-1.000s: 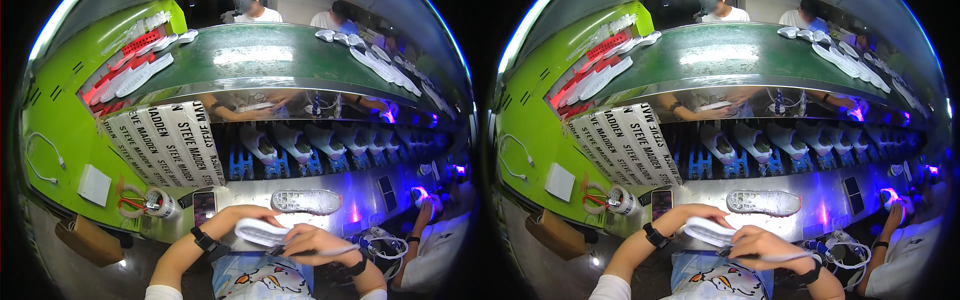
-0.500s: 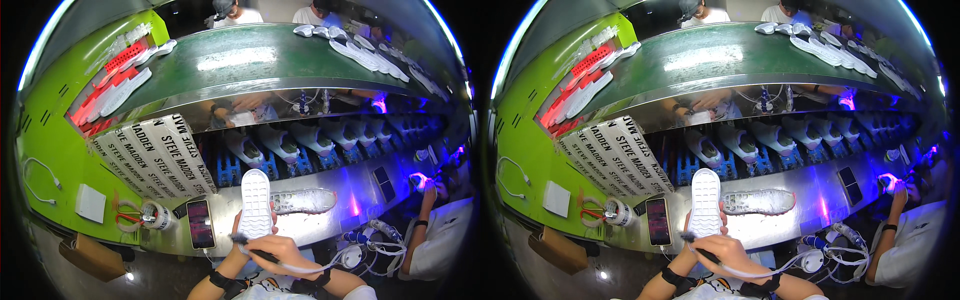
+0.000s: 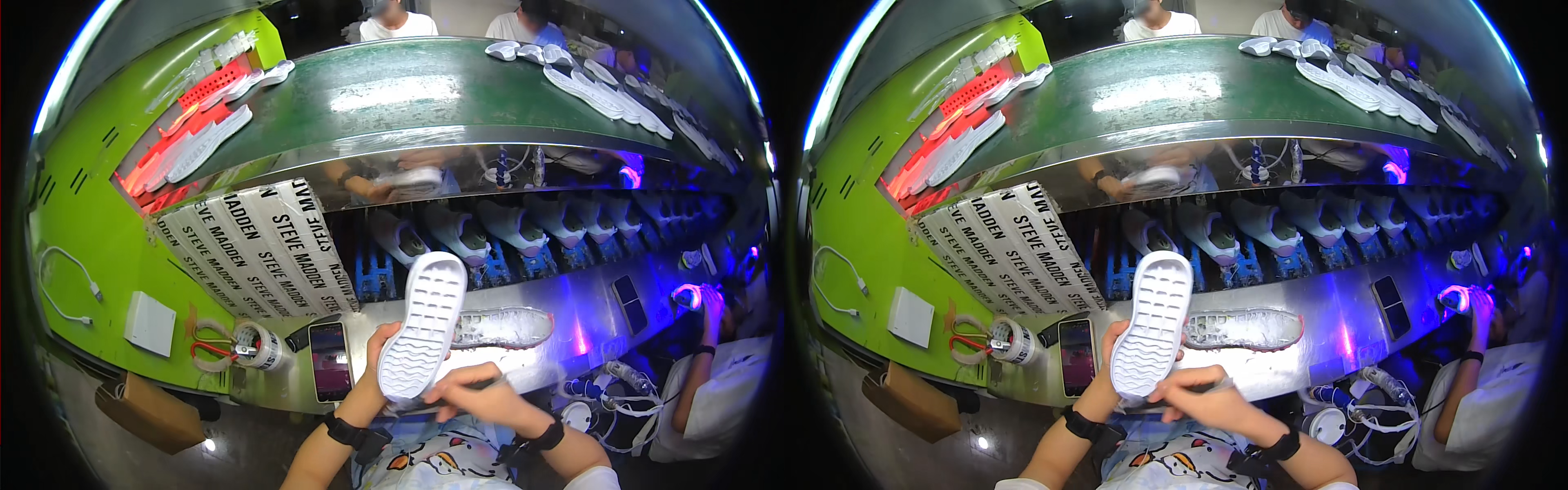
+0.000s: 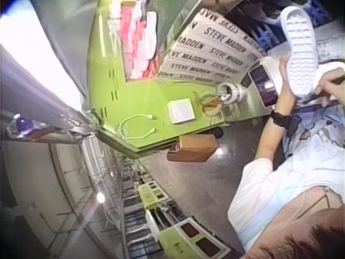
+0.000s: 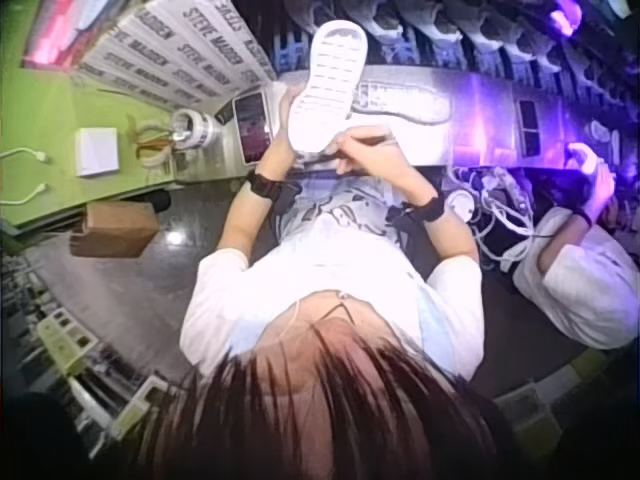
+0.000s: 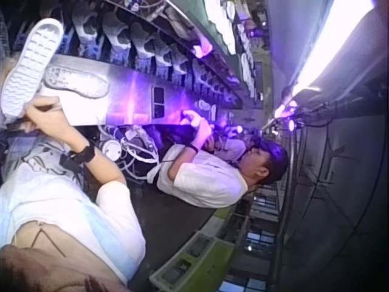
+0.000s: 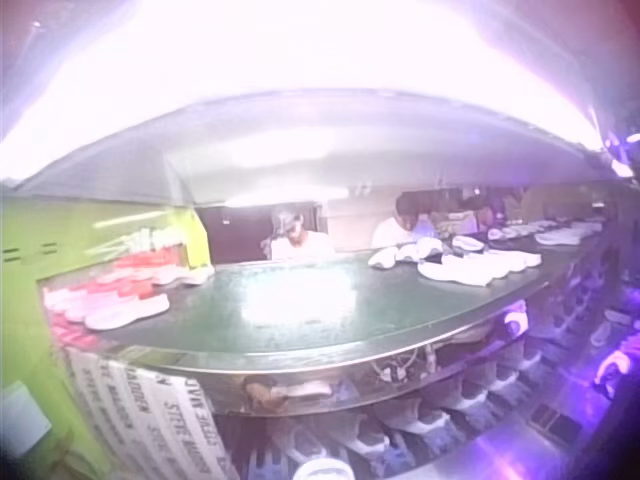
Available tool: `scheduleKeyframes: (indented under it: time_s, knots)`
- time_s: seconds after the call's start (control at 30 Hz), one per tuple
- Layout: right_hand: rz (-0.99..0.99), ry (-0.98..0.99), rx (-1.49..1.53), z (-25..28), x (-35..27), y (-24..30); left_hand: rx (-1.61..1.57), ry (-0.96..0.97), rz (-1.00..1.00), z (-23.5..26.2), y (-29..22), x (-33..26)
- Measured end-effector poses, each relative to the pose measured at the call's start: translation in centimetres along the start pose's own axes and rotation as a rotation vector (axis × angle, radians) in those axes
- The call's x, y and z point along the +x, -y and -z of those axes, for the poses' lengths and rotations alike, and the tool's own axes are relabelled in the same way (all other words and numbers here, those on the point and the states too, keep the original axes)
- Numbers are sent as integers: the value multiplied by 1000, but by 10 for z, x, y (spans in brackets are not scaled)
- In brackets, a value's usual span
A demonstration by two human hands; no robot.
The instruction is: The person uses a small brush to scrub the soles of white shoes on a factory assembly line. They repeatedly pick up shoes from a conveyor belt, scrub the bottom surface, and place them back on the belt.
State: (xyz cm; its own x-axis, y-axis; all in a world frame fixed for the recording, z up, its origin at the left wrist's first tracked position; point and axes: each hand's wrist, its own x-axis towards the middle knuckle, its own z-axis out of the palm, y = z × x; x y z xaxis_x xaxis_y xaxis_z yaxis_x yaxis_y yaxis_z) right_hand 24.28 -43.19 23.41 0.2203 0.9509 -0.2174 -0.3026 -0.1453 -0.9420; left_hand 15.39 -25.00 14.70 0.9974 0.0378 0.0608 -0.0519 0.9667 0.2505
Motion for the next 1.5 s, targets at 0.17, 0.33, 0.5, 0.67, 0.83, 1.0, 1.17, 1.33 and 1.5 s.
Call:
scheduleKeyframes:
  time_s: [0.17,0.33,0.5,0.67,0.83,1.0,1.17,1.33,1.5]
  knots:
    - [362,102,-393,8,5,2,122,-74,140,-12,-10,12]
    - [614,105,-597,14,1,24,231,-144,367,-36,-18,22]
    - [444,195,-753,19,-12,27,719,-274,236,-45,-18,15]
    - [526,154,-722,21,-8,24,1029,-332,82,-123,-9,0]
    - [282,41,-503,47,-22,21,754,-436,578,-58,-24,36]
    - [229,-88,-698,79,-29,4,904,-483,424,-50,-19,17]
    - [714,-621,-741,53,-16,22,250,-412,131,-38,18,2]
    - [939,-220,-894,3,-41,10,15,-76,36,-56,19,16]
    - [1102,-874,-596,42,-73,28,558,319,-122,-175,-54,98]
